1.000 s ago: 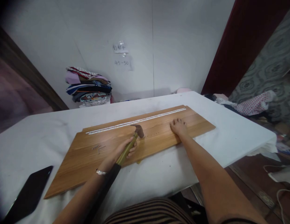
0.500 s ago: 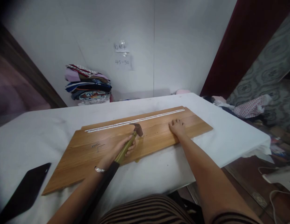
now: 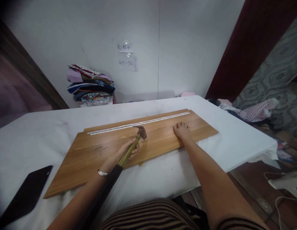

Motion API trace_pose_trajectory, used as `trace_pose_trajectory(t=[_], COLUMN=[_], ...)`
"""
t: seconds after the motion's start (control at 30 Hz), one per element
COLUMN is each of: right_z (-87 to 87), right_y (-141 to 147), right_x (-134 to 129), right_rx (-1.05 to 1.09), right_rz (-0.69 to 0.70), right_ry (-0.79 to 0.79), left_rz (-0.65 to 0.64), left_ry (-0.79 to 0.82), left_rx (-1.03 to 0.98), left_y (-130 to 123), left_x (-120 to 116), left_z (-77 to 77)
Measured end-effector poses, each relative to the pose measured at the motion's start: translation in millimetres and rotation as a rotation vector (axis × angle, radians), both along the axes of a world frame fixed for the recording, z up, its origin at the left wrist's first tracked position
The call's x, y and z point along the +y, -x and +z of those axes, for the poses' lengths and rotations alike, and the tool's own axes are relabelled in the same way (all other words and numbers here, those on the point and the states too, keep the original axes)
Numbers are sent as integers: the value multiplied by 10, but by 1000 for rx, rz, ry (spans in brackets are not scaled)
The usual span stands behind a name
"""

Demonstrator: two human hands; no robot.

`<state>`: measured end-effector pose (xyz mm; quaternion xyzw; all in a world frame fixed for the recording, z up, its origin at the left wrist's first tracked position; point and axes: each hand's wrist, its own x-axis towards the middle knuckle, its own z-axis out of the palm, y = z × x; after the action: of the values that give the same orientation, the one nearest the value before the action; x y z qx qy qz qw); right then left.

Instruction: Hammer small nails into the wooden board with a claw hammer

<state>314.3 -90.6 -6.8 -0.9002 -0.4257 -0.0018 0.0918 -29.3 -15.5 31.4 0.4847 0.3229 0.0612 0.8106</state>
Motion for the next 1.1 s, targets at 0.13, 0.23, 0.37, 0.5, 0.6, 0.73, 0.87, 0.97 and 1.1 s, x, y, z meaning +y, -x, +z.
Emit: trace_pose_trajectory(t=[0.13,0.23,0.37,0.5,0.6,0.73,0.87,0.97,1.1], right_z=[-2,-2,-8,-10,-2,6,1,-3,-4], right_y=[-3,-4,-7,-9,-4,5,6,0,-2], right_x=[7,9,8,9,10,8,2,2,8], right_rx=[1,0,0,1,0,-4,-5,-1,3], right_rz=[-6,-6,-4,-6,-6,-4,-5,-3,-2], right_ry=[1,1,1,4,4,1,0,1,3], left_rz=[9,-5,-14,4,-3,-9,-1,9,4], left_ry=[15,14,-8,-14,-2,-5,-16,-22,-5], left_rx=[17,13,8,20,38,33,29,35,33], left_y=[-1,6,14,7,5,14,16,11,7], left_x=[0,5,24,27,10,-2,9,11,6], left_z=[-29,-38,-37,-36,-34,-24,-9,-4,-19])
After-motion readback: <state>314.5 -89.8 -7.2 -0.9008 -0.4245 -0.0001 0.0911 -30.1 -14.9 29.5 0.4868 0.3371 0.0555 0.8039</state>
